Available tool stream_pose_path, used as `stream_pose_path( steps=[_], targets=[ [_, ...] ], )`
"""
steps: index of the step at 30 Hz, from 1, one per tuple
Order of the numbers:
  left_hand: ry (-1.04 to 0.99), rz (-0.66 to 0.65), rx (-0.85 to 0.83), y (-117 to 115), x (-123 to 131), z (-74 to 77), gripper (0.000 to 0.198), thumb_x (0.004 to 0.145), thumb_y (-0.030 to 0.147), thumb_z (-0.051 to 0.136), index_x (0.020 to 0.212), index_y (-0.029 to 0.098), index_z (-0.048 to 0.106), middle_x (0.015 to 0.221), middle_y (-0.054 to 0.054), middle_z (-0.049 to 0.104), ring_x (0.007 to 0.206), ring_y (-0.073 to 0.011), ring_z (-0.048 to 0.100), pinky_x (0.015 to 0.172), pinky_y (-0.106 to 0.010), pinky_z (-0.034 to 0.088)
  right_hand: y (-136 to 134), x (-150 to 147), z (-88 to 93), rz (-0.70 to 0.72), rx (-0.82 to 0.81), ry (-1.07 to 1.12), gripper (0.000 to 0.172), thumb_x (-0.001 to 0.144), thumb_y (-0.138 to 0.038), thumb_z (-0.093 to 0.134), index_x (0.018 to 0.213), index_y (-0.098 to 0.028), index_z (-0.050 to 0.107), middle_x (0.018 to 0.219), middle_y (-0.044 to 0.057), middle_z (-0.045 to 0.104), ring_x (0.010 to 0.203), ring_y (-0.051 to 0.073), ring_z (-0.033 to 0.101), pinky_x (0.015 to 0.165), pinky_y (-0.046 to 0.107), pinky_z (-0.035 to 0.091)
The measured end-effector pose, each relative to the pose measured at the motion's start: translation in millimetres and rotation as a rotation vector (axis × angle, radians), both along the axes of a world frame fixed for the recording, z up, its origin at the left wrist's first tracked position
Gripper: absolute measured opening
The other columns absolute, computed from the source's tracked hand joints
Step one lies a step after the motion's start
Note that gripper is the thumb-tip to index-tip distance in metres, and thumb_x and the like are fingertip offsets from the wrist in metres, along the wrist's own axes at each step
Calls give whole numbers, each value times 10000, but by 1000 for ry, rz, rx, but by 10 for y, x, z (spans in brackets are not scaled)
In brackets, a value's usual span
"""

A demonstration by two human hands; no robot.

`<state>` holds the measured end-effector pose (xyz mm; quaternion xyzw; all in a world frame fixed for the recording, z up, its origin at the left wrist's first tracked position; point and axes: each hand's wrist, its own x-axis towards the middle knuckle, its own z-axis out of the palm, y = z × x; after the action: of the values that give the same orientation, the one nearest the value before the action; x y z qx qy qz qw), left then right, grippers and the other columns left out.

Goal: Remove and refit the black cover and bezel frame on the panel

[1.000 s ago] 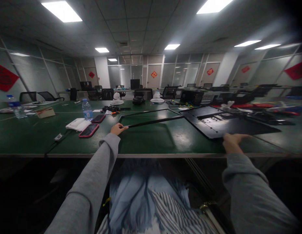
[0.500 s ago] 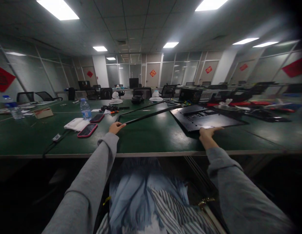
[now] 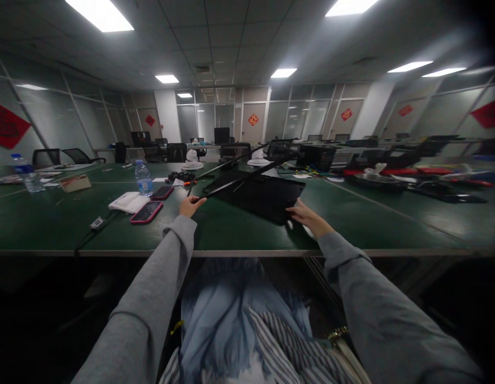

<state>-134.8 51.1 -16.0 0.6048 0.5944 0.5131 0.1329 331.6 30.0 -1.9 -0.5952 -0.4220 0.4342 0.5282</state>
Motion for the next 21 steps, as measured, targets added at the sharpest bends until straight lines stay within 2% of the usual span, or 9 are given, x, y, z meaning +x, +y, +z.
stream_pose_path(
  steps=[3, 4, 6, 8, 10, 12, 15, 17, 21],
  targets=[
    [50, 12, -2, -53, 7, 12, 438, 722, 587, 759, 920, 197, 742, 987, -71, 752, 973, -235, 674, 892, -333, 501, 126, 236, 46, 99, -62, -91, 770, 691, -59, 636, 1416, -279, 498, 975, 26, 686, 673, 121, 602, 590, 212, 524],
    [71, 19, -1, -69, 9, 13, 435, 722, 586, 763, 927, 202, 742, 994, -69, 751, 981, -234, 673, 899, -333, 499, 170, 298, 73, 69, -28, -140, 684, 714, -63, 626, 1371, -232, 539, 935, 32, 687, 683, 125, 606, 629, 226, 532],
    [126, 34, 6, -100, 18, 16, 436, 722, 590, 769, 931, 209, 743, 996, -69, 747, 989, -237, 669, 911, -339, 495, 248, 371, 149, -76, 88, -196, 468, 806, -104, 581, 1271, -158, 585, 887, 52, 683, 726, 130, 620, 722, 246, 535],
    [194, 54, 22, -133, 38, 26, 433, 722, 592, 775, 930, 214, 748, 1001, -70, 737, 1001, -243, 660, 930, -347, 485, 295, 384, 255, -156, 189, -122, 264, 935, -216, 478, 1162, -147, 595, 871, 72, 681, 778, 140, 641, 779, 267, 535],
    [266, 71, 48, -169, 65, 47, 425, 720, 587, 783, 940, 224, 752, 1020, -70, 724, 1016, -244, 649, 955, -351, 472, 308, 362, 367, -72, 216, 48, 287, 1008, -355, 366, 1056, -168, 578, 868, 91, 684, 816, 163, 662, 775, 294, 546],
    [323, 83, 73, -204, 90, 73, 423, 719, 582, 791, 953, 232, 754, 1040, -74, 708, 1027, -242, 639, 973, -353, 460, 300, 335, 449, 66, 201, 168, 294, 1002, -422, 387, 973, -185, 558, 873, 103, 687, 840, 184, 672, 745, 306, 553],
    [382, 80, 90, -233, 118, 107, 412, 736, 577, 781, 963, 235, 749, 1054, -81, 698, 1061, -247, 619, 987, -357, 441, 295, 314, 439, 159, 192, 103, 121, 899, -293, 584, 944, -182, 566, 880, 85, 686, 853, 182, 659, 715, 280, 540],
    [421, 68, 85, -229, 139, 117, 402, 755, 580, 765, 963, 237, 741, 1063, -83, 701, 1104, -259, 598, 1006, -372, 417, 311, 310, 336, 75, 189, -56, 130, 830, -200, 616, 953, -172, 586, 848, 64, 672, 839, 177, 639, 724, 274, 529],
    [496, 46, 16, -187, 199, 113, 401, 798, 594, 718, 1001, 248, 713, 1115, -83, 707, 1154, -291, 565, 1045, -453, 349, 349, 307, 38, -183, 239, -508, 248, 844, -209, 493, 1051, -154, 619, 957, 92, 662, 955, 211, 610, 881, 342, 502]
  ],
)
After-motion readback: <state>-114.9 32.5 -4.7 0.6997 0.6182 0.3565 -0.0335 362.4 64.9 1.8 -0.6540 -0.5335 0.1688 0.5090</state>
